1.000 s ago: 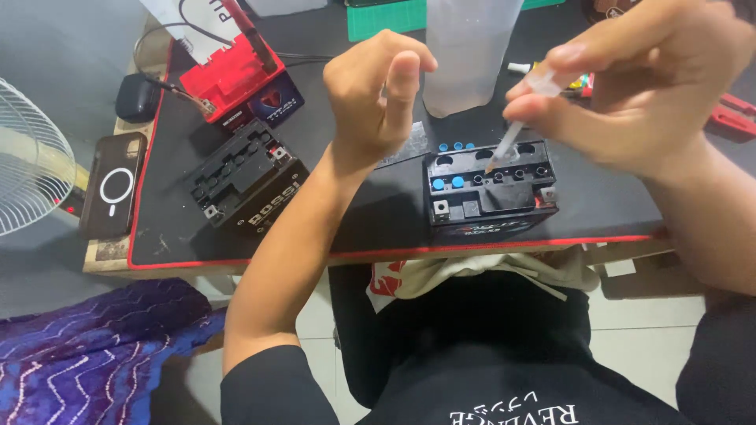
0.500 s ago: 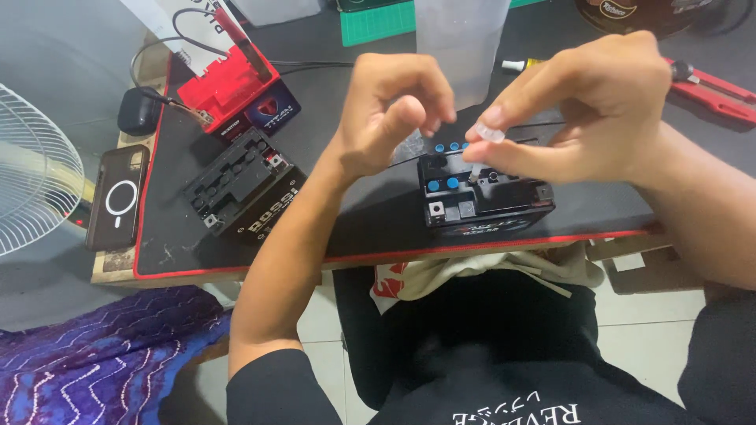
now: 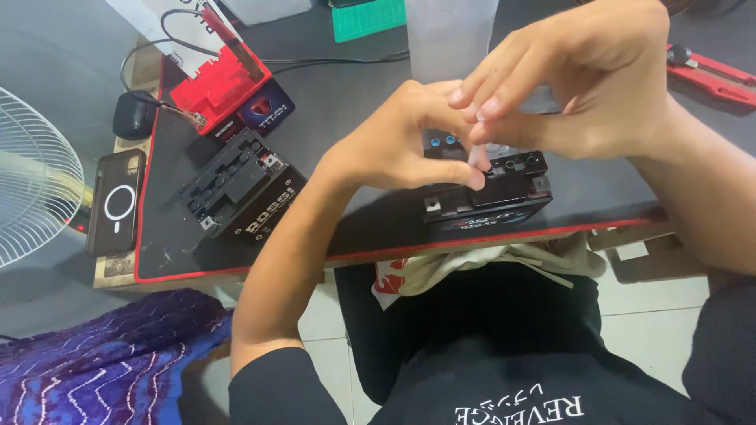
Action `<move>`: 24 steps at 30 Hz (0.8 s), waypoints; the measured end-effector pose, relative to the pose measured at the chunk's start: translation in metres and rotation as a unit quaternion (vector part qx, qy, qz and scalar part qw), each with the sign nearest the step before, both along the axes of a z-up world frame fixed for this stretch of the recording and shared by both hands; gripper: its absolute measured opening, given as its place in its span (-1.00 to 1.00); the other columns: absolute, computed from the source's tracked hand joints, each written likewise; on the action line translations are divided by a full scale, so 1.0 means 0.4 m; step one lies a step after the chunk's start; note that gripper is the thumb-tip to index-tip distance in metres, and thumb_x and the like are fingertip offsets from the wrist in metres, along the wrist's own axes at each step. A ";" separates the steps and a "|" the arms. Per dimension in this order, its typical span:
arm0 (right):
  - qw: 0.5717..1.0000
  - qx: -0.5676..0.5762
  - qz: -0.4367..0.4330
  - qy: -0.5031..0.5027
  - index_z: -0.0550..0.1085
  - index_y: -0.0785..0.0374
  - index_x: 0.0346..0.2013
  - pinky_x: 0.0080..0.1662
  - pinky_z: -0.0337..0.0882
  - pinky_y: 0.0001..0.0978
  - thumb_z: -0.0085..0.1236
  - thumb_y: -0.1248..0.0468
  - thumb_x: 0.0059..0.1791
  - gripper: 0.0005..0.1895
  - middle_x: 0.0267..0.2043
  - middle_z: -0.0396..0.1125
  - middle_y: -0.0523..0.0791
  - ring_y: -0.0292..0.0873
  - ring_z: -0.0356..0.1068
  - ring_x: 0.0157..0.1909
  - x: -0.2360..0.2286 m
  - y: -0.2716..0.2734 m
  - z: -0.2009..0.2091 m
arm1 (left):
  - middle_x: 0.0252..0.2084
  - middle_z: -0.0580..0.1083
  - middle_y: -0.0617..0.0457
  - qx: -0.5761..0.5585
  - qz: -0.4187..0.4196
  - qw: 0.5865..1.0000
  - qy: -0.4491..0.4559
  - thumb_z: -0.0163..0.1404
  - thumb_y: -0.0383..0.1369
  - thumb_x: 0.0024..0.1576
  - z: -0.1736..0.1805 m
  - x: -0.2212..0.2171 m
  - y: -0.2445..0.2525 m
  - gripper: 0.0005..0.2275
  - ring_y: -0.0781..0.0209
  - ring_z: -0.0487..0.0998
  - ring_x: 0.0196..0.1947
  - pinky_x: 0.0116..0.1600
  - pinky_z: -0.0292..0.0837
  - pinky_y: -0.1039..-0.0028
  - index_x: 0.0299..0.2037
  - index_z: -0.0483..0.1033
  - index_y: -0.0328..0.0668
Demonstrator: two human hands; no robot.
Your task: Filling battery cells with liquid using a syringe and replacing small caps
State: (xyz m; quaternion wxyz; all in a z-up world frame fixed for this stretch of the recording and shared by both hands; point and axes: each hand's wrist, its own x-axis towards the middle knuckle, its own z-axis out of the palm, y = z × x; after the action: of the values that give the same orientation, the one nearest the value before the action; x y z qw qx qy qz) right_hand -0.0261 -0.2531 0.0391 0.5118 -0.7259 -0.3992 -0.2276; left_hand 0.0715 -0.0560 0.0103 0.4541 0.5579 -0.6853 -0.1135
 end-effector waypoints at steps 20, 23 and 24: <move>0.974 -0.031 -0.147 0.167 0.47 0.44 -0.05 0.35 0.60 -0.17 0.10 0.33 0.20 -0.84 0.17 0.44 0.14 0.09 0.54 0.31 0.014 -0.064 0.014 | -0.28 0.41 0.18 0.087 0.010 0.995 0.047 0.32 -0.28 0.08 -0.009 0.011 -0.003 -0.88 0.27 0.36 -0.12 -0.01 0.30 0.51 -0.35 0.66 -0.03; 0.963 0.001 -0.167 0.214 0.47 0.27 -0.07 0.41 0.64 -0.23 0.13 0.19 0.17 -0.81 0.15 0.44 -0.01 -0.01 0.57 0.36 -0.016 -0.043 0.028 | -0.31 0.42 0.20 0.098 0.012 0.993 0.057 0.31 -0.29 0.08 -0.003 0.006 0.000 -0.89 0.28 0.36 -0.13 0.01 0.29 0.52 -0.36 0.65 -0.04; 0.966 0.012 -0.163 0.200 0.46 0.27 -0.11 0.47 0.67 -0.17 0.15 0.25 0.21 -0.87 0.12 0.42 -0.02 0.05 0.59 0.40 -0.033 -0.032 0.036 | -0.31 0.42 0.20 0.102 0.015 0.993 0.062 0.31 -0.30 0.08 0.000 0.003 0.001 -0.89 0.29 0.37 -0.13 0.01 0.30 0.52 -0.35 0.65 -0.05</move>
State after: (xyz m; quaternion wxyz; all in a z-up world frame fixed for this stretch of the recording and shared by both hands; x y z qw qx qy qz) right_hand -0.0392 -0.2660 0.0534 0.5463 -0.8054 -0.1623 -0.1630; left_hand 0.0728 -0.0556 0.0101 0.4383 0.6036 -0.6319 -0.2105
